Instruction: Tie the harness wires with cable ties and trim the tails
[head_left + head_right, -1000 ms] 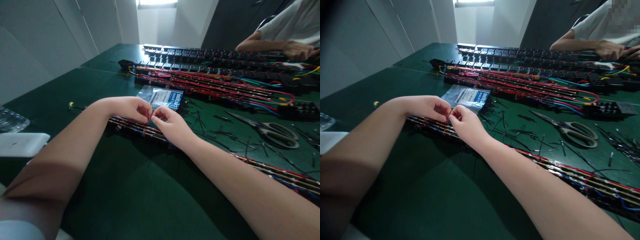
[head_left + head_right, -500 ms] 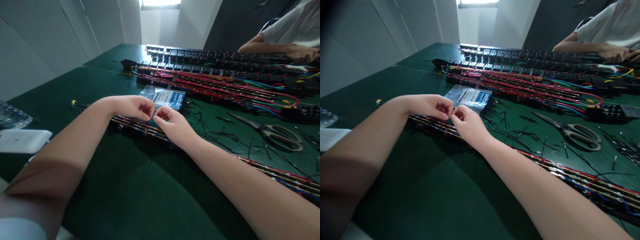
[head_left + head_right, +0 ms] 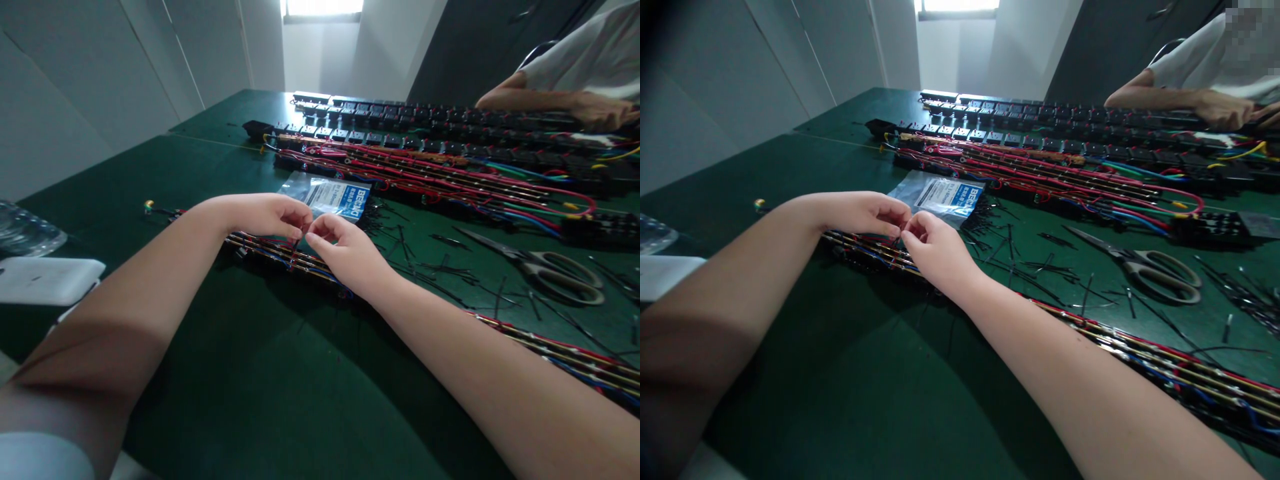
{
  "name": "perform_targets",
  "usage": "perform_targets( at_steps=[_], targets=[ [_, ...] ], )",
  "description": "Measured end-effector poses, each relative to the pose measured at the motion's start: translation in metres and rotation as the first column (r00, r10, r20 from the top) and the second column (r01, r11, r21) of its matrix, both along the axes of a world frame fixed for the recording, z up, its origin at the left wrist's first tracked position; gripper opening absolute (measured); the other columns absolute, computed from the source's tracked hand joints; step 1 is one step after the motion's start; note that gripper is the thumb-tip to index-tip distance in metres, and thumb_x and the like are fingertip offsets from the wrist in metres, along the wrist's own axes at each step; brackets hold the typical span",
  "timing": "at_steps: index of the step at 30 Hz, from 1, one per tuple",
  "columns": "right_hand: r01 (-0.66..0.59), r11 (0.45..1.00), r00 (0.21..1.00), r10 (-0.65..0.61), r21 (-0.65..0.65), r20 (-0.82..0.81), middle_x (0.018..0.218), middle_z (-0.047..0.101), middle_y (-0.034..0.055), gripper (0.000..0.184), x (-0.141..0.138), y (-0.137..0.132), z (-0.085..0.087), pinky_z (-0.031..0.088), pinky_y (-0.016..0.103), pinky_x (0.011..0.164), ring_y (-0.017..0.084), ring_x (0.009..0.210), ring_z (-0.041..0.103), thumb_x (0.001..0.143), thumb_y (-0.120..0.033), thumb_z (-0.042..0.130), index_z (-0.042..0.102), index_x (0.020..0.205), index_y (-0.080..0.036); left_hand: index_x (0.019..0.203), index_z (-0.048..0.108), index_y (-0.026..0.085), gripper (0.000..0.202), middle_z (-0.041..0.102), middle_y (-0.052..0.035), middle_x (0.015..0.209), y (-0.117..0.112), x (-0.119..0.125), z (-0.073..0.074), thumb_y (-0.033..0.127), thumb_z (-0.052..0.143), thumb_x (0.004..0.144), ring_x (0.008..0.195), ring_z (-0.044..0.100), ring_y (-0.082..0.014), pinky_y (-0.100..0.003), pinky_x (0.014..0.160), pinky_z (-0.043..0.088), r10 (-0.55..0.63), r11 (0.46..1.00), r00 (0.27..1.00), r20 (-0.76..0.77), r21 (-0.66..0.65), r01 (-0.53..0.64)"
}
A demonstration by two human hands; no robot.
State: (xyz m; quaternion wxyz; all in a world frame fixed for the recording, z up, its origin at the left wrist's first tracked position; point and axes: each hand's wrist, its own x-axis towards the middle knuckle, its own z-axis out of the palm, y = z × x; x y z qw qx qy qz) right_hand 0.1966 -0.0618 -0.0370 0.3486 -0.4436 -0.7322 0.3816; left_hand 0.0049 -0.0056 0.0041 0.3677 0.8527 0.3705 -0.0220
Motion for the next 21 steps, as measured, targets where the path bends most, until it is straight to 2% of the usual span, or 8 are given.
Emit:
perform_targets(
  at_steps=[5,12,21],
  targets=[
    [0.011,1.0,1.0,-0.011,-0.016,0.009,0.077,0.059,-0.0006,0.009,-0.0007,0.0003,0.001,0.038,0.029,0.066,0.014,0.072,0.052,0.083,-0.025,0.057,0.057,0.077,-0.019,0.093,0.061,0.018,0.017,0.06,-0.0012,0.088,0.0003,0.0003,0.0006,0.032,0.057,0.083,0.081,0.055,-0.0142,-0.025,0.075,0.042,-0.001,0.999,1.0,0.008,0.036,0.001],
    [0.014,1.0,1.0,-0.013,-0.021,0.014,0.077,0.06,-0.0005,0.009,-0.0012,0.0006,0.0006,0.039,0.029,0.068,0.015,0.072,0.053,0.084,-0.026,0.058,0.058,0.077,-0.019,0.095,0.061,0.018,0.019,0.06,-0.0011,0.089,0.0011,-0.0013,-0.0012,0.035,0.057,0.085,0.084,0.055,-0.0152,-0.026,0.076,0.042,-0.002,1.0,1.0,0.021,0.003,0.002],
    [0.014,1.0,1.0,-0.013,-0.026,0.011,0.075,0.059,-0.0015,0.009,-0.0011,0.0005,0.0009,0.038,0.029,0.066,0.014,0.07,0.051,0.083,-0.026,0.058,0.058,0.077,-0.019,0.096,0.059,0.019,0.019,0.064,-0.0014,0.09,0.0047,-0.0055,-0.0046,0.034,0.057,0.084,0.086,0.059,-0.017,-0.029,0.079,0.045,0.052,0.996,0.997,0.049,-0.08,-0.048]
  ],
)
